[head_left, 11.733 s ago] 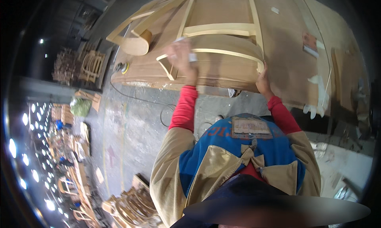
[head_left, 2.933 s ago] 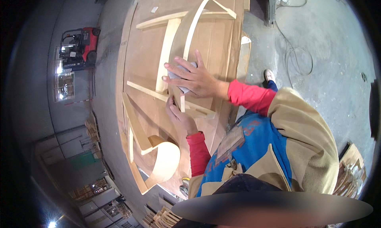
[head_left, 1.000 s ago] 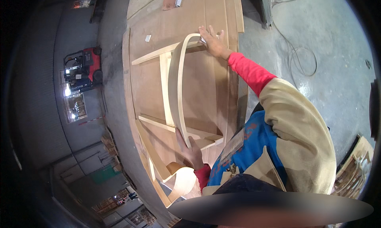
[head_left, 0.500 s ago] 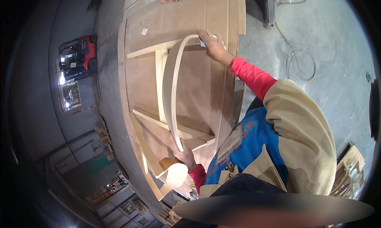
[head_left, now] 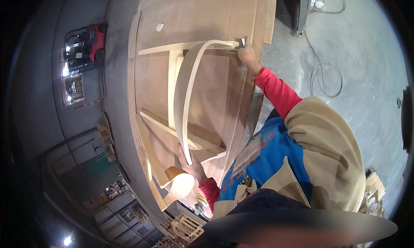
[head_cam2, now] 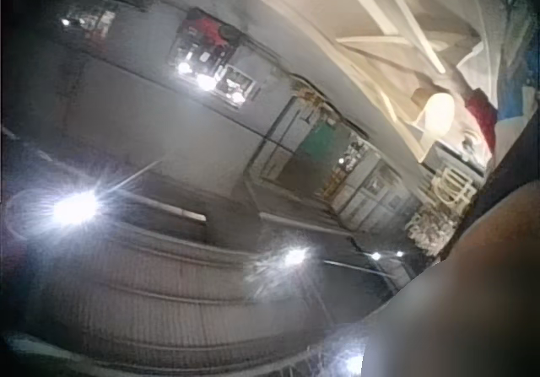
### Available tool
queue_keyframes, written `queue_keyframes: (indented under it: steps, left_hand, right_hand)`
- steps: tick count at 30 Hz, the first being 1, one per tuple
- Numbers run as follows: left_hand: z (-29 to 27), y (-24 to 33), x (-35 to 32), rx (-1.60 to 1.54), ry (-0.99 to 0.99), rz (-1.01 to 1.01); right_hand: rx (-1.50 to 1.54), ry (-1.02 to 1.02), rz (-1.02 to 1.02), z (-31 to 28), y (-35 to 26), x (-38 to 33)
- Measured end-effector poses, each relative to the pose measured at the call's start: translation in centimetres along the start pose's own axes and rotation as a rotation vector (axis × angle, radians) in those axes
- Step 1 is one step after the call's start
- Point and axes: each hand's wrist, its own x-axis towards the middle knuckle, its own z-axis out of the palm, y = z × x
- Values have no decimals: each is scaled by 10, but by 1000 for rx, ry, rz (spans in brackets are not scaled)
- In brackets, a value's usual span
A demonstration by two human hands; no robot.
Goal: The person sands a wooden chair frame using a sanding block, working on the legs, seat, and backrest. The person repositions the chair multiple times to access different surfaces and continues sanding by hand.
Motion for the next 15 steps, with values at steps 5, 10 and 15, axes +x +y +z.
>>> queue_keyframes:
  steps: [5, 10, 15]
  left_hand:
    - [5, -3, 3, 7, 74, 61]
    - [6, -6, 3, -117, 83, -54]
    - [6, -1, 3, -74, 110, -5]
  right_hand:
    - [-493, 387, -383, 55, 1, -20]
    - [-7, 170, -576, 78, 11, -18]
    - [-516, 528, -597, 58, 11, -10]
